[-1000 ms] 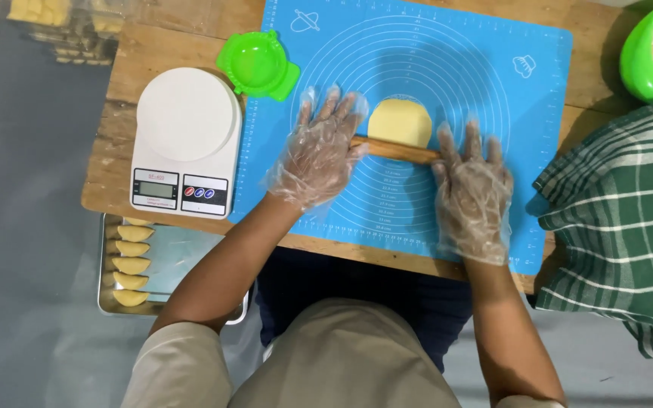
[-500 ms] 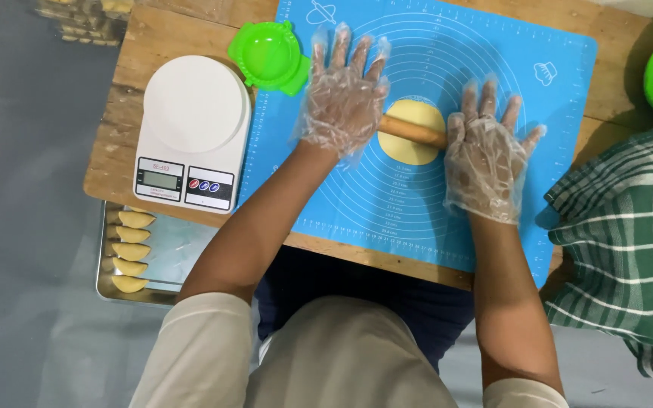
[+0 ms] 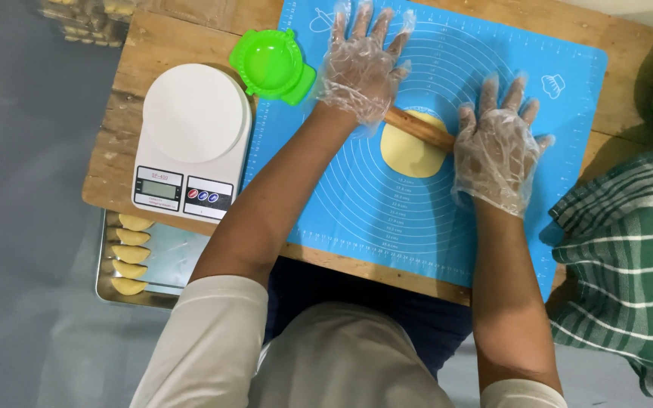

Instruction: Rolling out small portions of dough into flat circular shapes using a rolling pin on a marked silicone mat.

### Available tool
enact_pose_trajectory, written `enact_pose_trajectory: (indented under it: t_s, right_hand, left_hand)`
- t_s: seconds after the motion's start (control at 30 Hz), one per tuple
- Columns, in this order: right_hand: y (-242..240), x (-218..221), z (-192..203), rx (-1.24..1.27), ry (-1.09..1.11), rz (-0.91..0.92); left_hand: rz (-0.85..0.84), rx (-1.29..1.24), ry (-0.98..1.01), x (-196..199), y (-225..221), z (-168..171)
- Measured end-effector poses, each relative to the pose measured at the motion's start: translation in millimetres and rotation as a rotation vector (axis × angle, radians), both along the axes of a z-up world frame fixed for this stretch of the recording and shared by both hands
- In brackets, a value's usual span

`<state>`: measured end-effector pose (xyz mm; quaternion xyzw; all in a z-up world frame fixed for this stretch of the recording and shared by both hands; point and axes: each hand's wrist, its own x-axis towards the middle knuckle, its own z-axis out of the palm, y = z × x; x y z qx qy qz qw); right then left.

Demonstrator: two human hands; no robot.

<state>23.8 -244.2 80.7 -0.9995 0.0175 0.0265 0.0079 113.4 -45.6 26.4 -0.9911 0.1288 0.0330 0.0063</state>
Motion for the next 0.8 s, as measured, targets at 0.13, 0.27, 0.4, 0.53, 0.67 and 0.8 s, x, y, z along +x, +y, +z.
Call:
enact_pose_trajectory:
  t_s: [0.13, 0.27, 0.4, 0.53, 0.67, 0.8]
  right_hand:
    - [-2, 9, -1, 0.098, 0.072, -0.092]
    - [-7, 16, -10, 0.122, 0.024, -0.135]
    - [-8, 15, -10, 0.076, -0.047, -0.105]
    - [-10, 12, -15, 0.070, -0.083, -0.108]
    - [-3, -5, -10, 0.083, -0.070, -0.085]
    - [1, -19, -7, -0.023, -0.059, -0.040]
  left_hand:
    - [-0.004, -0.011, -0.012, 13, -2, -8]
    - [-0.009, -0.038, -0.122, 24, -6, -3]
    - [0.009, -0.044, -0.083, 32, -8, -11]
    - [-0.015, -0.027, -0.128, 15, -6, 7]
    - [-0.051, -0.069, -0.027, -17, 2, 34]
    - [-0.110, -0.116, -0.073, -42, 14, 20]
